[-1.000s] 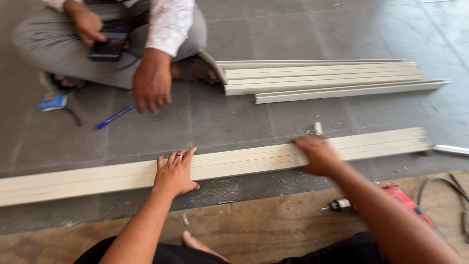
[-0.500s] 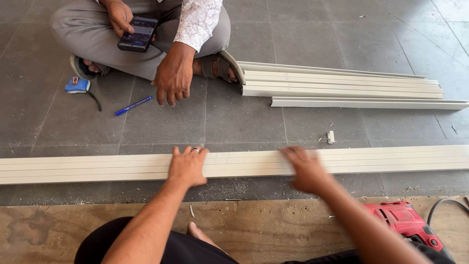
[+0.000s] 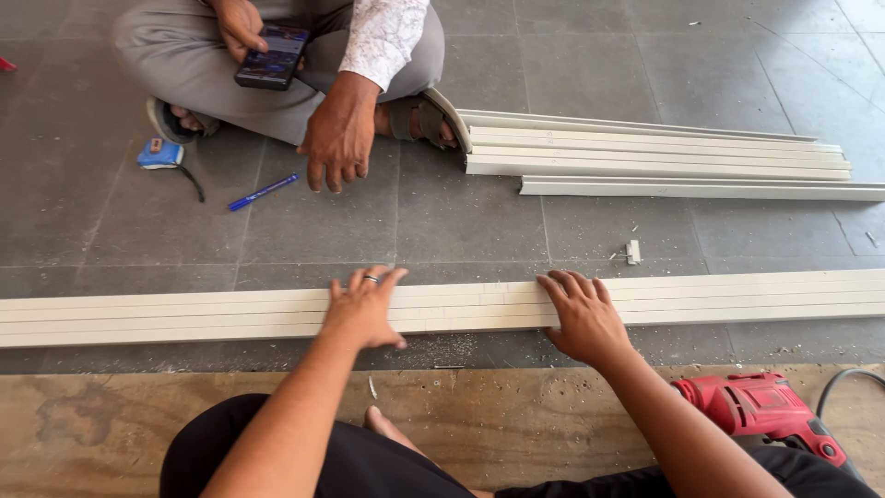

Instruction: The person uses a red corded drill to make holes in stacked white plastic moldings placed on a tiled floor. They hold the moldings steady with one hand while operating the drill with the other, creating multiple holes along the length of the pieces.

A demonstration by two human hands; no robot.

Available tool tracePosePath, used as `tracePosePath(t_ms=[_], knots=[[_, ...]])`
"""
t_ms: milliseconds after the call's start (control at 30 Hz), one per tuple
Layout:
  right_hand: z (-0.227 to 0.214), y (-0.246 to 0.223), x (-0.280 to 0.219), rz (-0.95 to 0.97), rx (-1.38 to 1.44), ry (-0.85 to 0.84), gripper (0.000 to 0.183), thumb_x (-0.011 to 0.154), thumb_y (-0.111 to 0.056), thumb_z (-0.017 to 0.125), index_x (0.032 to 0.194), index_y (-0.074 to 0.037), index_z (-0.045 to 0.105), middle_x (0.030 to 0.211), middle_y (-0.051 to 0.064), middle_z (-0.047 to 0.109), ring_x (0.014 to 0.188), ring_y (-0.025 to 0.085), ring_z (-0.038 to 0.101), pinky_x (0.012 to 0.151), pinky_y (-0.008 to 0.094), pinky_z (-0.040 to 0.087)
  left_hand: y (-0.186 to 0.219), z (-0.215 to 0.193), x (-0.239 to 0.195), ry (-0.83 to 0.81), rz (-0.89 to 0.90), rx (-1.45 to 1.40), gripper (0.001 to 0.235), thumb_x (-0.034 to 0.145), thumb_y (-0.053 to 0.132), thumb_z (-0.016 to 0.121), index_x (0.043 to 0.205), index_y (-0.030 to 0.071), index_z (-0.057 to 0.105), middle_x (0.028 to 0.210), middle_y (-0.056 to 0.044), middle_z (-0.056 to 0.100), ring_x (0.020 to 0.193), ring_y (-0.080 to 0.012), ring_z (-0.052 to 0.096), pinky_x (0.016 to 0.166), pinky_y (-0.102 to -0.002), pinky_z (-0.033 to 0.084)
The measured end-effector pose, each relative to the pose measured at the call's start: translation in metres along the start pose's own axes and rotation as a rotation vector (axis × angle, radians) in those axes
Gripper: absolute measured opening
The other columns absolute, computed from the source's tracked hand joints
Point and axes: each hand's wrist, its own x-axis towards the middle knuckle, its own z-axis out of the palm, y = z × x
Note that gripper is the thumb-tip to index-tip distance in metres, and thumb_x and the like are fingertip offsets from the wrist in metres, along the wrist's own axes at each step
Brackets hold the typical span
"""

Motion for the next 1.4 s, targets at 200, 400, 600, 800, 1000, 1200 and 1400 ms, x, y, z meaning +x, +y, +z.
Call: tracePosePath(t_ms=[200,400,600,800,1000,1200,1400], knots=[[0.032,-0.007,-0.028,-0.042,0.085,0.173,0.057,0.087,-0.036,0.074,0.136,-0.018,0.053,0.139,0.006,0.054,0.132,0.026,0.050,0.117,0.043,0.039,-0.019,0.015,-0.018,0.177,0.069,0.165,0.077,0.074,0.038,0.090,0.138,0.018,0.051,0.143,-0.009,0.051,0.133,-0.0261,0.050,0.114,-0.043,0.042],[0.018,-0.005,-0.017,-0.040,0.051,0.177,0.050,0.086,-0.034,0.076,0.128,-0.016,0.058,0.127,0.005,0.059,0.124,0.024,0.055,0.111,0.041,0.043,0.002,0.023,-0.033,0.205,0.022,0.206,0.064,0.082,0.039,0.084,0.128,0.007,0.053,0.131,-0.010,0.057,0.127,-0.0243,0.055,0.105,-0.039,0.049],[0.002,0.002,-0.004,-0.086,-0.092,-0.005,0.055,0.086,-0.044,0.078,0.129,-0.016,0.057,0.129,0.006,0.060,0.124,0.023,0.054,0.109,0.041,0.044,0.013,0.027,-0.031,0.218,0.067,0.271,0.065,0.086,0.039,0.081,0.132,0.004,0.052,0.128,-0.012,0.059,0.122,-0.0239,0.057,0.103,-0.041,0.049],[0.003,0.052,-0.009,-0.035,-0.158,-0.088,0.057,0.087,-0.047,0.076,0.130,-0.016,0.056,0.136,0.007,0.057,0.127,0.023,0.053,0.110,0.044,0.045,0.036,0.044,-0.021,0.376,0.173,0.112,0.058,0.080,0.036,0.082,0.125,0.009,0.057,0.129,-0.011,0.058,0.124,-0.0263,0.055,0.101,-0.044,0.047],[0.006,0.104,-0.036,0.111,-0.180,-0.072,0.059,0.089,-0.046,0.073,0.136,-0.015,0.053,0.136,0.007,0.057,0.125,0.023,0.056,0.111,0.041,0.047,0.067,0.052,-0.010,0.398,0.306,0.035,0.048,0.087,0.033,0.076,0.124,0.007,0.061,0.129,-0.011,0.060,0.122,-0.0265,0.058,0.103,-0.042,0.050],[0.015,0.096,-0.034,0.117,-0.048,0.023,0.059,0.087,-0.047,0.072,0.134,-0.014,0.056,0.137,0.008,0.058,0.126,0.024,0.057,0.113,0.038,0.048,0.067,0.058,-0.002,0.364,0.288,0.064,0.047,0.089,0.027,0.076,0.126,0.003,0.059,0.131,-0.015,0.059,0.120,-0.0258,0.060,0.099,-0.038,0.054],[0.021,0.151,-0.055,0.290,0.337,0.072,0.063,0.083,-0.048,0.076,0.135,-0.016,0.060,0.140,0.009,0.061,0.126,0.027,0.059,0.103,0.045,0.053,0.065,0.064,-0.002,0.408,0.314,0.056,0.049,0.089,0.022,0.076,0.130,0.004,0.058,0.129,-0.014,0.060,0.120,-0.0264,0.060,0.099,-0.037,0.053]])
